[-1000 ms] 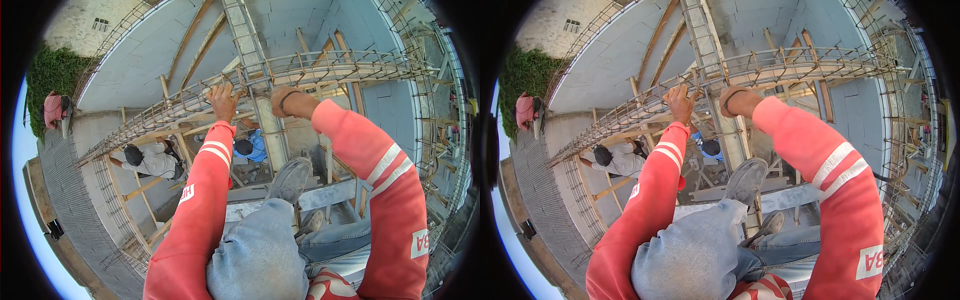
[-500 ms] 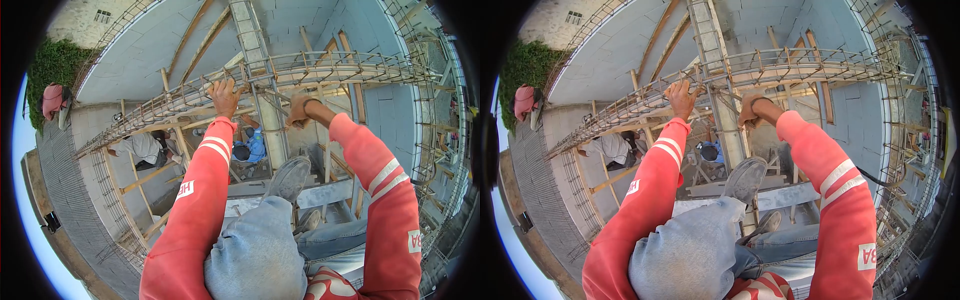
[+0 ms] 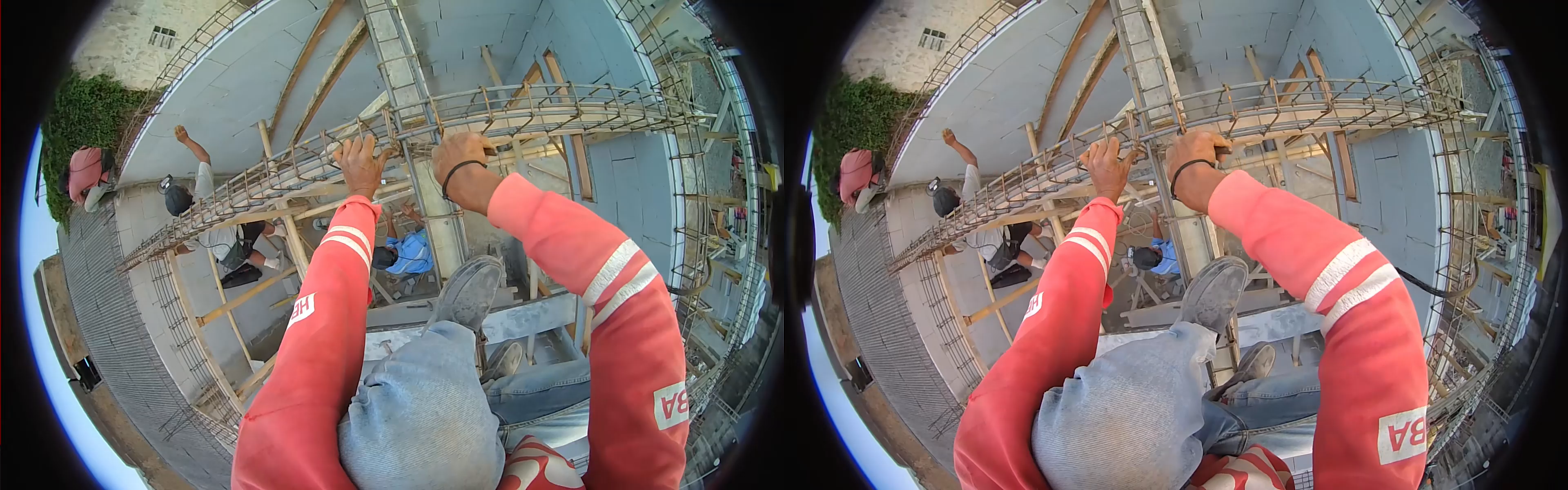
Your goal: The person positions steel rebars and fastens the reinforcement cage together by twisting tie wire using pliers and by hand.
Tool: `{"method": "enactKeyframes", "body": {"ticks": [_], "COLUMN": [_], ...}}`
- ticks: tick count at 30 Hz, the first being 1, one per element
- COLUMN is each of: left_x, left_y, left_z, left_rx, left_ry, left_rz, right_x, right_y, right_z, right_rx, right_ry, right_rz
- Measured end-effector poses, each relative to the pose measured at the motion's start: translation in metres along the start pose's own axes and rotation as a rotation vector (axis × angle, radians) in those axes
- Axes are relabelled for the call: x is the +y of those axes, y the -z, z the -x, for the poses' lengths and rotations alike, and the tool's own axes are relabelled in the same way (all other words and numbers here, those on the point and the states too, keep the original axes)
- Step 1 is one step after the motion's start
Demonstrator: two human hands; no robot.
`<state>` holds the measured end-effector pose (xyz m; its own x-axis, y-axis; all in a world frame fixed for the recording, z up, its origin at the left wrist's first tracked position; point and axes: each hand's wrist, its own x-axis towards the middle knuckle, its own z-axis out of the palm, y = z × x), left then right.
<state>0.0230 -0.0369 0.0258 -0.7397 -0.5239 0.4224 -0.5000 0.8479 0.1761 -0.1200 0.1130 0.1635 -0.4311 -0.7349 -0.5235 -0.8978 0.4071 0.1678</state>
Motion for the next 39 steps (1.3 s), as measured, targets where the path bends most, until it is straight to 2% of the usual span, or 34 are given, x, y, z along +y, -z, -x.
{"method": "enactKeyframes", "body": {"ticks": [1, 3, 4, 5, 7, 8, 12, 14, 15, 17, 18, 20, 21, 23, 24, 25, 27, 28, 30, 31, 33, 34, 36, 37, 39], "left_x": [0.000, 0.000, 0.000, 0.001, -0.001, -0.001, -0.002, -0.001, 0.000, 0.000, 0.000, 0.000, 0.000, 0.000, 0.000, 0.001, 0.001, 0.001, 0.001, 0.001, 0.002, 0.002, -0.001, -0.002, -0.001], "left_y": [0.000, -0.002, -0.002, -0.001, 0.000, -0.001, -0.004, -0.004, -0.002, -0.001, -0.002, -0.002, -0.002, 0.000, 0.000, 0.000, 0.000, 0.000, 0.001, 0.002, 0.003, 0.001, -0.002, -0.001, -0.001], "left_z": [0.002, 0.001, -0.005, -0.006, 0.001, 0.002, 0.000, -0.001, 0.001, 0.000, 0.001, 0.000, 0.000, 0.002, 0.001, 0.000, 0.001, 0.001, 0.000, -0.002, -0.001, 0.001, 0.001, 0.002, 0.000], "left_rx": [-0.004, -0.002, 0.005, -0.004, -0.029, -0.016, 0.005, 0.003, -0.004, -0.013, -0.023, -0.013, -0.002, -0.007, -0.011, -0.011, -0.010, -0.012, -0.010, -0.008, 0.013, 0.010, 0.007, 0.004, 0.023], "left_ry": [-0.001, 0.010, 0.007, 0.010, 0.014, 0.011, 0.000, 0.006, 0.015, 0.020, 0.020, 0.010, 0.009, 0.007, 0.006, 0.004, 0.001, 0.003, 0.000, -0.001, -0.011, -0.004, 0.002, -0.007, -0.012], "left_rz": [0.005, 0.000, -0.001, 0.003, 0.004, -0.002, 0.001, 0.007, 0.011, 0.011, 0.011, 0.003, -0.009, -0.011, -0.013, -0.012, -0.016, -0.019, -0.007, -0.010, 0.003, 0.003, 0.016, 0.015, -0.002], "right_x": [0.008, 0.026, 0.036, 0.040, 0.055, 0.063, 0.063, 0.066, 0.066, 0.068, 0.068, 0.069, 0.064, 0.051, 0.045, 0.042, 0.033, 0.030, 0.025, 0.022, 0.013, 0.016, 0.030, 0.036, 0.055], "right_y": [-0.023, -0.063, -0.002, -0.010, -0.033, -0.036, -0.026, -0.041, -0.052, -0.070, -0.063, -0.046, -0.028, 0.002, -0.026, -0.030, -0.035, -0.033, -0.030, -0.032, -0.040, -0.043, -0.042, -0.036, -0.024], "right_z": [-0.013, -0.039, -0.009, -0.019, -0.034, -0.032, -0.015, -0.013, -0.012, -0.012, -0.010, -0.011, -0.007, 0.006, -0.006, -0.003, 0.010, 0.015, 0.022, 0.022, 0.021, 0.013, -0.013, -0.017, -0.026], "right_rx": [-0.005, 0.053, -0.453, -0.455, -0.673, -0.717, -0.660, -0.791, -0.796, -0.934, -0.934, -0.813, -0.809, -0.304, -0.017, -0.017, 0.542, 0.543, 0.474, 0.477, 0.229, 0.225, 0.174, 0.176, -0.578], "right_ry": [-0.003, 0.327, 0.016, 0.025, -0.102, -0.105, -0.041, 0.025, 0.025, 0.062, 0.060, 0.127, 0.127, 0.096, 0.184, 0.182, 0.219, 0.222, 0.237, 0.236, 0.106, 0.112, 0.364, 0.359, 0.002], "right_rz": [0.000, -0.403, -0.619, -0.614, -0.939, -1.048, -1.025, -1.481, -1.480, -1.777, -1.776, -1.355, -1.353, -0.366, -0.154, -0.155, 0.318, 0.317, 0.662, 0.661, 0.226, 0.228, -0.257, -0.266, -0.899]}}
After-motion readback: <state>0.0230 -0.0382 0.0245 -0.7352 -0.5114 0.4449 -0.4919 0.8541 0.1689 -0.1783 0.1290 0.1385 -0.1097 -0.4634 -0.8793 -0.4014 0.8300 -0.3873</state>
